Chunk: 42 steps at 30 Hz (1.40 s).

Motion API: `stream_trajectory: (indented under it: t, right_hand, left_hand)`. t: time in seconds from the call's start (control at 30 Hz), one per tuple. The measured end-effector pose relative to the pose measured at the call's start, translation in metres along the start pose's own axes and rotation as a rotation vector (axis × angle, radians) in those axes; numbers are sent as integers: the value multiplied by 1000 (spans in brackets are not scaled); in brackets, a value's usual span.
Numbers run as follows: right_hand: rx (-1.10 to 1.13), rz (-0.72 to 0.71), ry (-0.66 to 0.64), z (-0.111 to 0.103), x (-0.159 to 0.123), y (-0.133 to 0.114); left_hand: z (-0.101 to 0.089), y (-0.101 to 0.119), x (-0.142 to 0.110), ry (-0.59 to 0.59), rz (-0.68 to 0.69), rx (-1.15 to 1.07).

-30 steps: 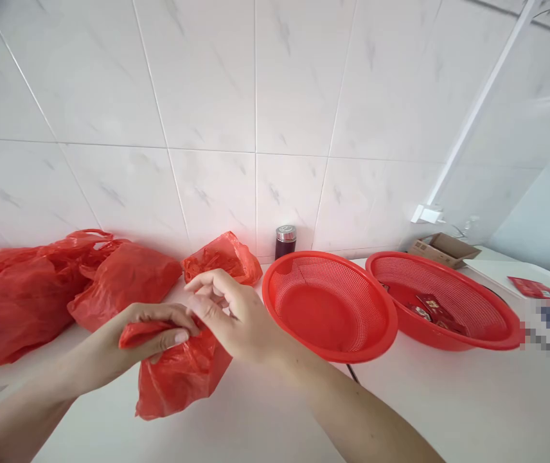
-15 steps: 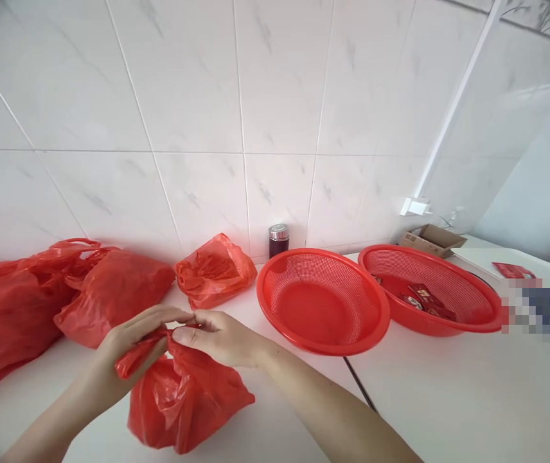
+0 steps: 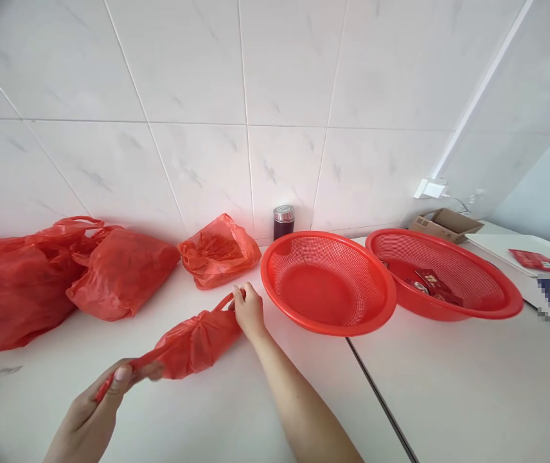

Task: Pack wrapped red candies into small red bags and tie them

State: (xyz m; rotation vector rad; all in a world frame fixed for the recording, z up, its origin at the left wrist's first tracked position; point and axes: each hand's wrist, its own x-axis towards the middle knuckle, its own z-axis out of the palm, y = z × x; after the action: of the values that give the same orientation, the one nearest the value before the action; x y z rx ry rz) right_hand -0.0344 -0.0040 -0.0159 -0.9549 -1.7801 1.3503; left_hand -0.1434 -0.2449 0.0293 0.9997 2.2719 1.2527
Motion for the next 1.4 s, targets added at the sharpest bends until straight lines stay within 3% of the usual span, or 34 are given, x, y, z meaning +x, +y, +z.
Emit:
stream_trajectory:
  t: [0.07, 0.13, 0.23, 0.33, 0.43, 0.53, 0.73, 1.0, 1.13, 1.23, 1.4]
  right_hand:
    - [-59, -42, 16, 5, -7, -6]
    - [-114, -78, 15, 13, -19, -14]
    - [-322, -172, -1, 31, -38, -15]
    - [-501, -229, -45, 42, -41, -1]
    - [-510, -213, -75, 38, -27, 15]
    - [-521, -224, -97, 24, -9, 24]
    - [-575, -212, -142, 9, 7, 34]
    - [-588, -163, -135, 11, 6, 37]
    - [-526, -103, -158, 5, 6, 33]
    - [-469, -63, -247, -2, -4, 27]
    - [-305, -142, -306, -9, -22, 30]
  left_hand:
    - [7, -1, 9, 125, -3, -62]
    - [16, -1, 25, 182, 83, -105]
    - [36, -2, 55, 124, 275, -5]
    - [50, -2, 76, 52, 338, 187]
    - [53, 0, 82, -30, 298, 234]
    - [53, 0, 78, -131, 166, 203]
    - [56, -14, 90, -158, 102, 291]
    - [60, -22, 107, -200, 42, 529]
    - [65, -24, 100, -206, 38, 615]
    - [69, -25, 92, -201, 35, 624]
    - [69, -23, 89, -185, 1, 579]
